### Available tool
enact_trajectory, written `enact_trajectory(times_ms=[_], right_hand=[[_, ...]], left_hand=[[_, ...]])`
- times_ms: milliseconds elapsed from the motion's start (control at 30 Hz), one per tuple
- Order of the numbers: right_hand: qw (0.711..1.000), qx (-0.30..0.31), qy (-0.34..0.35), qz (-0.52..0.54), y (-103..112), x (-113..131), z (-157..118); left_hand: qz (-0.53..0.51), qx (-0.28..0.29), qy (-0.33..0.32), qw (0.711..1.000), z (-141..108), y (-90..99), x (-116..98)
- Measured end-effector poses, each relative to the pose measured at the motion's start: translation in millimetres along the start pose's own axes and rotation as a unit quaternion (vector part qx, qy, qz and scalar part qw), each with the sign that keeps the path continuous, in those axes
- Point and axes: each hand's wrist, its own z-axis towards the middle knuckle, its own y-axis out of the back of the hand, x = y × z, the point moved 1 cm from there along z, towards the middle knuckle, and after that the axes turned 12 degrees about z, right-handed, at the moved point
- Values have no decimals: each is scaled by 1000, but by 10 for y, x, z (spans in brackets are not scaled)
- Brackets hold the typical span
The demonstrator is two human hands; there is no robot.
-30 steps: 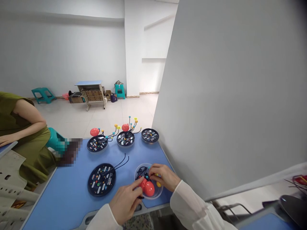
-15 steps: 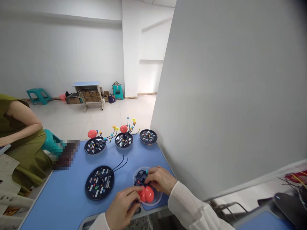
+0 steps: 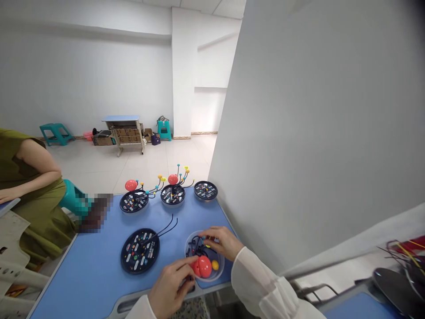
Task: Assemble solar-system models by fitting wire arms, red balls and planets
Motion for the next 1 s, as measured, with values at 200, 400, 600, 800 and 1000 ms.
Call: enact_trajectory(times_ms=[200, 400, 600, 800, 1000], right_hand=[[998, -6, -11, -56, 17, 133, 54], [966, 144, -19, -212, -88, 263, 161], [937, 205, -30, -282, -116, 271, 252], [930, 223, -8, -291, -70, 211, 264], [925, 228, -14, -304, -165, 220, 276]], left_hand=[[-15, -63, 20, 998, -86, -16, 50], [5, -74, 8, 997, -103, -20, 85], [9, -83, 11, 996, -95, -65, 141], [9, -90, 10, 996, -89, -88, 174], [11, -96, 7, 995, -81, -104, 161]])
